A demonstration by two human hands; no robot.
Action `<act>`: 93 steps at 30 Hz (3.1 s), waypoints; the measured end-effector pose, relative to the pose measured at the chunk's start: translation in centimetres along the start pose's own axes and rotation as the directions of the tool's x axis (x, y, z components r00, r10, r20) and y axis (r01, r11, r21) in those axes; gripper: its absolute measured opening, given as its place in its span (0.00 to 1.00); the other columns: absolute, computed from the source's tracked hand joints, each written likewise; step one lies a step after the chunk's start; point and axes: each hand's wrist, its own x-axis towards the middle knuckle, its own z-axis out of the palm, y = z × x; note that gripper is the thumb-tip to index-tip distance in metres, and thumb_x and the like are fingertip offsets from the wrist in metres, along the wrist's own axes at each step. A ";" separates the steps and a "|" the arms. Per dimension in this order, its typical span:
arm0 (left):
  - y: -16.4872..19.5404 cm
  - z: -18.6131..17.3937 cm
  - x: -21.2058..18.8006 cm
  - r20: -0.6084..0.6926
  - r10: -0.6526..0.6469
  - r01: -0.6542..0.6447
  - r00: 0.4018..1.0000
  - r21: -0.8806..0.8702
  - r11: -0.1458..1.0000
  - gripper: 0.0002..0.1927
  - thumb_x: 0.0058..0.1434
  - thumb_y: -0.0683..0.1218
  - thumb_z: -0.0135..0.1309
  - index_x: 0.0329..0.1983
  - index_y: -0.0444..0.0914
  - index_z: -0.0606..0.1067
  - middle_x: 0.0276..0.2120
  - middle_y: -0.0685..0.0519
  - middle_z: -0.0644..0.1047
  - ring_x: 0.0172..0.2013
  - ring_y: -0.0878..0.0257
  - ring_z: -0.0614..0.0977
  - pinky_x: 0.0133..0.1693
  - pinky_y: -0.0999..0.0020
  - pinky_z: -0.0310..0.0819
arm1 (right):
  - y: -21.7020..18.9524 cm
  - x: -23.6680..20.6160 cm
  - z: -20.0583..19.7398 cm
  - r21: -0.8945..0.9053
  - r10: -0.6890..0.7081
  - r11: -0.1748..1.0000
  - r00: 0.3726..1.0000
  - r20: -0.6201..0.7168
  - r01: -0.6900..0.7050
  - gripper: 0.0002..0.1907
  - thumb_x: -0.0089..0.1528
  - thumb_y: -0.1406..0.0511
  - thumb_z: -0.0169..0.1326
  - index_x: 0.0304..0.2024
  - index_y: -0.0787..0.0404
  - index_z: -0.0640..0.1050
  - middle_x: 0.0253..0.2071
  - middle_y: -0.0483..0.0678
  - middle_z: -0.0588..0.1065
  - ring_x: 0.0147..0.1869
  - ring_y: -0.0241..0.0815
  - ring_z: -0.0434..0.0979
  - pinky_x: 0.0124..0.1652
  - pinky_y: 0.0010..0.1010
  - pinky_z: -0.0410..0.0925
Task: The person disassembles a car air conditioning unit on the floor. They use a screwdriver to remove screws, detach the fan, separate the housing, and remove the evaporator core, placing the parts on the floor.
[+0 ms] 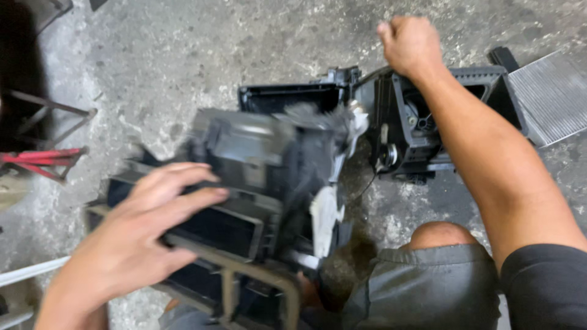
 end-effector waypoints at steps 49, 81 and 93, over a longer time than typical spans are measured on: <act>-8.6 -5.2 -12.0 -0.736 -0.239 0.243 0.634 -0.104 0.964 0.36 0.56 0.34 0.71 0.65 0.33 0.67 0.56 0.43 0.75 0.58 0.53 0.78 0.63 0.59 0.73 | -11.5 -16.2 -4.2 0.160 -0.169 0.945 0.009 0.986 0.284 0.29 0.60 0.48 0.56 0.62 0.46 0.78 0.56 0.43 0.79 0.62 0.43 0.78 0.60 0.37 0.70; -10.4 -5.7 -8.9 -0.753 -0.296 0.251 0.587 -0.179 0.951 0.35 0.55 0.38 0.72 0.63 0.34 0.68 0.56 0.45 0.76 0.58 0.54 0.79 0.64 0.62 0.73 | -17.3 -7.9 -2.2 0.882 -0.263 0.390 0.886 0.382 -0.265 0.25 0.74 0.53 0.36 0.49 0.67 0.74 0.41 0.58 0.82 0.47 0.51 0.86 0.46 0.39 0.80; -26.7 4.6 -3.0 -0.313 -0.579 0.640 0.753 0.142 0.755 0.46 0.43 0.36 0.66 0.68 0.46 0.65 0.63 0.44 0.70 0.65 0.45 0.67 0.65 0.30 0.42 | -20.1 -6.1 -4.4 0.078 -0.476 0.879 0.859 0.189 0.470 0.13 0.65 0.61 0.60 0.49 0.61 0.82 0.39 0.54 0.81 0.41 0.53 0.82 0.42 0.42 0.74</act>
